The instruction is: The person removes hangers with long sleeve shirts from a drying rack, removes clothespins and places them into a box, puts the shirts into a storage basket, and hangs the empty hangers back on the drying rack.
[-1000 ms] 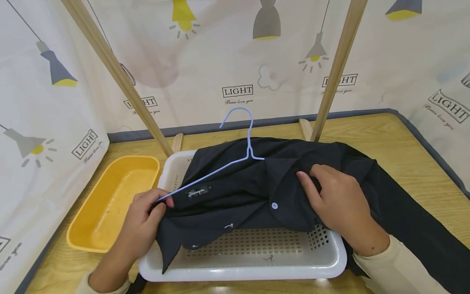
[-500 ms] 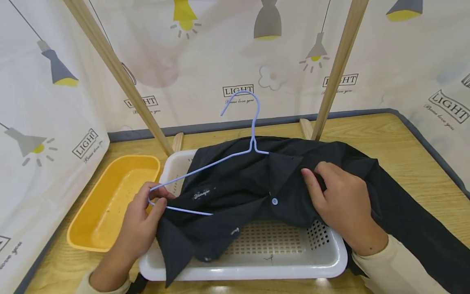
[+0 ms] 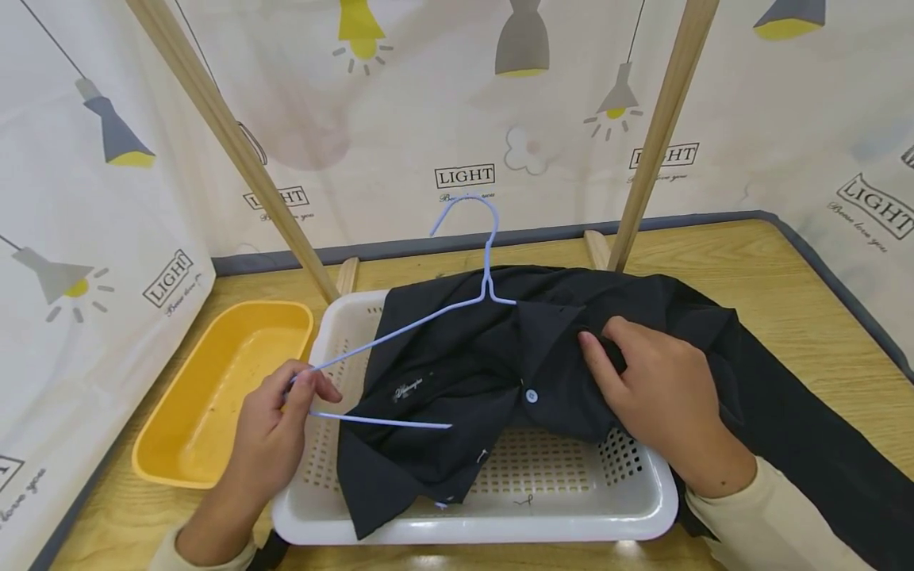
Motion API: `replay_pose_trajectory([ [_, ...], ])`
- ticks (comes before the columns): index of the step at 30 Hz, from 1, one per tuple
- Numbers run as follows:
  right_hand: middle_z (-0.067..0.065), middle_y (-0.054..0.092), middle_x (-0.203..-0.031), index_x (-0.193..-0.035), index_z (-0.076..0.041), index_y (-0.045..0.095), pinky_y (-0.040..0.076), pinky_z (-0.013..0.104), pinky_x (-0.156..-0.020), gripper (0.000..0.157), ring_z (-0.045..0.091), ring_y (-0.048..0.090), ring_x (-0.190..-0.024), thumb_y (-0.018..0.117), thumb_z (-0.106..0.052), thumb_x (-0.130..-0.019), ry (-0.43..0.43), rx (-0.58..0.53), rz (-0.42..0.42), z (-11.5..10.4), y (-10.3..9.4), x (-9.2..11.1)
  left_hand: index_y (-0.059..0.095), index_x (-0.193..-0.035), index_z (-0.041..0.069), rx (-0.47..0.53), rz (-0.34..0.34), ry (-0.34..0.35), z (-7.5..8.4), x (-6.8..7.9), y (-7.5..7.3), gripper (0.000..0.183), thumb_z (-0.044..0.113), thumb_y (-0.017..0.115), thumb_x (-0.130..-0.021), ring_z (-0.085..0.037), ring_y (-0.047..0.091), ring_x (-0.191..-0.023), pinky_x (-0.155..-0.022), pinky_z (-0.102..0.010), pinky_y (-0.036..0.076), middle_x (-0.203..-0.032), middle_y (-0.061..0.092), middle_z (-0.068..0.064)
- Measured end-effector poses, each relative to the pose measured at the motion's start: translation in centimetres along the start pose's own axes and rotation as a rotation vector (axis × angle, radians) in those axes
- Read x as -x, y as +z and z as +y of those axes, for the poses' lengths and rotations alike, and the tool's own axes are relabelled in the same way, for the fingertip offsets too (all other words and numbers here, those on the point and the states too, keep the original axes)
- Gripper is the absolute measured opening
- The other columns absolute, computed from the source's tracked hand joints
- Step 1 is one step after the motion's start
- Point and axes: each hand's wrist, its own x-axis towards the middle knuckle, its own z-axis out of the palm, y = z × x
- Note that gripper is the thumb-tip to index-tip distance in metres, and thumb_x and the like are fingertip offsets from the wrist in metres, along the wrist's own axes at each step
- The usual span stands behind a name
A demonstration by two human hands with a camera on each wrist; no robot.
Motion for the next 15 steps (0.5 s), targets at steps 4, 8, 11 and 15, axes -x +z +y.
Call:
replay_pose_trajectory([
  [4, -0.008, 0.030, -0.048, -0.069, -0.017, 0.048, 0.023, 0.022, -0.044, 0.023, 0.006, 0.030, -0.044, 0.059, -0.028, -0.086, -0.036, 0.016, -0.024, -0.17, -0.03, -0.03, 0.060, -0.072, 0.025, -0.017, 0.027, -0.010, 0.08, 0.08, 0.08, 0.027, 0.019, 0.046, -0.095, -0.009, 0.048, -0.073, -0.068, -0.028, 0.037, -0.072, 0.063, 0.015],
  [8, -0.008, 0.032, -0.049, -0.070, -0.017, 0.048, 0.023, 0.022, -0.044, 0.022, 0.006, 0.031, -0.045, 0.059, -0.028, -0.086, -0.061, 0.028, -0.048, -0.24, 0.00, -0.11, 0.059, -0.070, 0.023, 0.013, 0.056, 0.023, 0.05, 0.25, 0.05, 0.029, 0.015, 0.048, -0.095, -0.009, 0.049, -0.067, -0.063, -0.025, 0.040, -0.067, 0.061, 0.012],
  [11, -0.007, 0.036, -0.050, -0.072, -0.017, 0.050, 0.025, 0.023, -0.045, 0.020, 0.006, 0.034, -0.046, 0.059, -0.028, -0.086, -0.060, 0.030, -0.070, -0.18, 0.04, -0.13, 0.058, -0.068, 0.019, 0.058, 0.069, 0.067, -0.01, 0.39, -0.06, 0.028, 0.010, 0.049, -0.093, -0.010, 0.052, -0.061, -0.058, -0.022, 0.044, -0.063, 0.059, 0.007],
  [15, -0.008, 0.036, -0.050, -0.073, -0.017, 0.052, 0.025, 0.023, -0.045, 0.019, 0.006, 0.035, -0.047, 0.059, -0.028, -0.086, -0.058, 0.024, -0.070, -0.05, 0.01, -0.06, 0.057, -0.067, 0.017, 0.097, 0.074, 0.086, 0.14, 0.42, -0.34, 0.028, 0.008, 0.050, -0.093, -0.009, 0.052, -0.055, -0.053, -0.019, 0.044, -0.060, 0.058, 0.005],
])
